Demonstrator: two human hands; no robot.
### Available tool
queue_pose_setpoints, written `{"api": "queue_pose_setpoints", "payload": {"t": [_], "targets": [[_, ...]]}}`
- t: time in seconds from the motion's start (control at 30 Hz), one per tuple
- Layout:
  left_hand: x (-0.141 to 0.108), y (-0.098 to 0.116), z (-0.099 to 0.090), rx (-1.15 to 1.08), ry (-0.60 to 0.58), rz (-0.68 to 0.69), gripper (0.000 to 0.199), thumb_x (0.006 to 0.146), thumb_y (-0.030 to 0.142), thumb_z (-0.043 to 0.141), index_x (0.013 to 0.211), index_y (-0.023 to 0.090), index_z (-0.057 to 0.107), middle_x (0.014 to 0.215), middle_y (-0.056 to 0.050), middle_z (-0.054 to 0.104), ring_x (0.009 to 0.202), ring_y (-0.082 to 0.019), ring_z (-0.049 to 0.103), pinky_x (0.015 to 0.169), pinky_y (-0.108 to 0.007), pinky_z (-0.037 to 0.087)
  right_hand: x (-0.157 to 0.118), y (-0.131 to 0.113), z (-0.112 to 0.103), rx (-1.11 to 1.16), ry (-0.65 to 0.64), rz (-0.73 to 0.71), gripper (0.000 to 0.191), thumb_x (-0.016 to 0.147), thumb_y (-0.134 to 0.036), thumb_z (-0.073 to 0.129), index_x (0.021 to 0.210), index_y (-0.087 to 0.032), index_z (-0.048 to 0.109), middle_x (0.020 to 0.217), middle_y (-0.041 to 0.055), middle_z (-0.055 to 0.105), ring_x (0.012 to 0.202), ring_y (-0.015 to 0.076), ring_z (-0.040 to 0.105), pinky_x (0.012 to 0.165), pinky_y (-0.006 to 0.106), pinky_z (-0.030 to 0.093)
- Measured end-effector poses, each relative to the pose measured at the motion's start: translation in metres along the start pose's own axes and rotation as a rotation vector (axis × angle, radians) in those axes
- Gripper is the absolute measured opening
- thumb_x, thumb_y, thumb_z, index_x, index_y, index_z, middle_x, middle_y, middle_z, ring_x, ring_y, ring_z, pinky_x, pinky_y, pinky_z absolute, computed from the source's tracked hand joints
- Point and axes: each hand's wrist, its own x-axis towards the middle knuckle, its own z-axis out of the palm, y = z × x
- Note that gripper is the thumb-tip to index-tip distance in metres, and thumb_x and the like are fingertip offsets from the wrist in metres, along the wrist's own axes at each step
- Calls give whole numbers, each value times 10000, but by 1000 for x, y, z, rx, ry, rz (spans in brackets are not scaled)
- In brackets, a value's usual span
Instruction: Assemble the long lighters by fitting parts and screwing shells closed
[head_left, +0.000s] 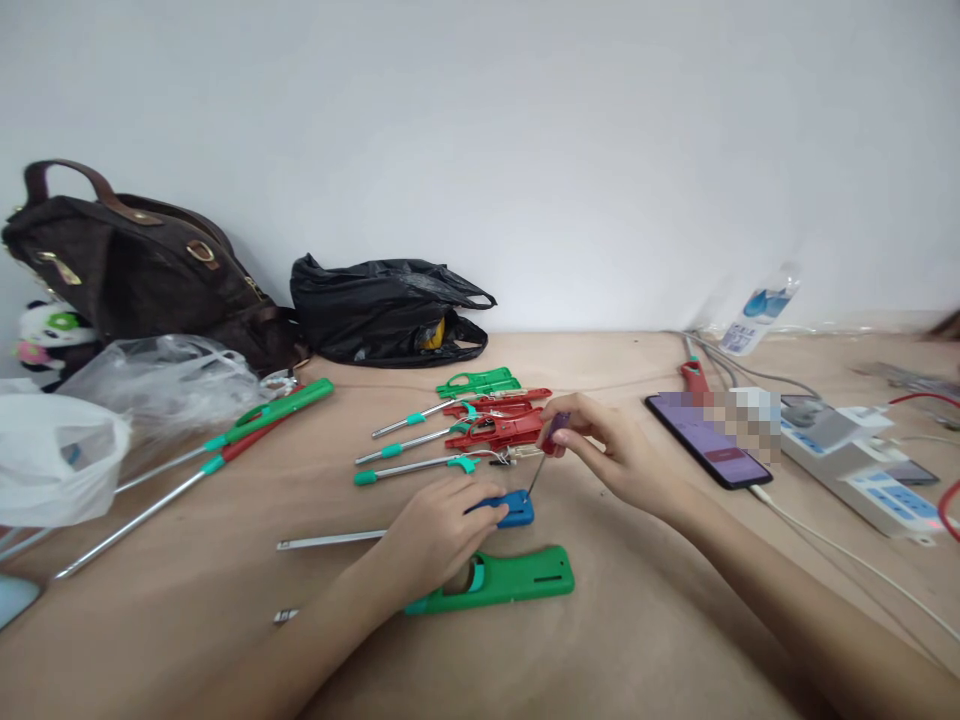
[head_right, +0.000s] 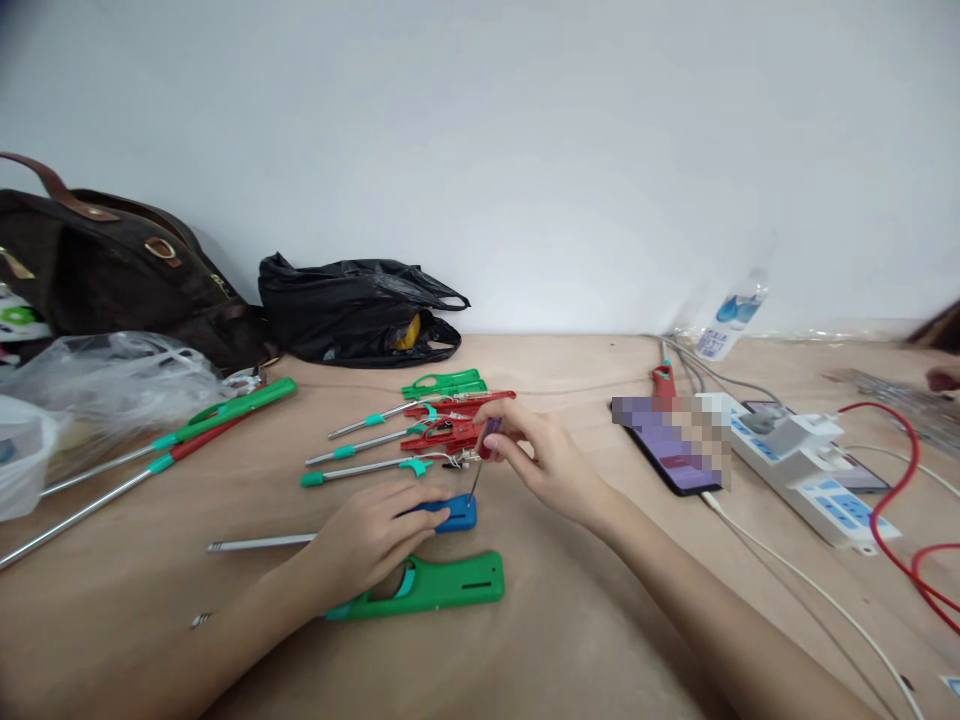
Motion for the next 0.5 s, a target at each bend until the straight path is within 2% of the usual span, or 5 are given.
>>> {"api": "queue_pose_setpoints", "payload": {"t": [0.3, 0.4, 0.5], "targets": [[0, 0, 0, -2, -5, 2, 311, 992, 175, 378, 917, 171, 680, 1034, -59, 700, 869, -185, 638, 724, -290, 514, 0, 0, 1, -89, -4, -44, 153, 961, -239, 450, 1082, -190, 530, 875, 42, 665, 756, 154, 643, 686, 280, 494], [0, -1, 2, -1, 4, 3, 313, 991, 175, 378, 905, 172, 678, 1030, -52, 700, 865, -185, 637, 728, -295, 514, 0, -3, 2, -144, 10, -128, 106, 948, -223, 481, 1024, -188, 546, 899, 51, 646, 764, 146, 615, 682, 268, 489], [-1, -2, 4, 7, 7, 1, 322, 995, 184, 374, 898, 174, 680, 1021, -51, 700, 858, -181, 634, 728, -293, 514, -2, -4, 8, -231, 42, -238, 73, 939, -219, 507, 989, -184, 546, 861, 43, 610, 689, 130, 565, 599, 240, 465]]}}
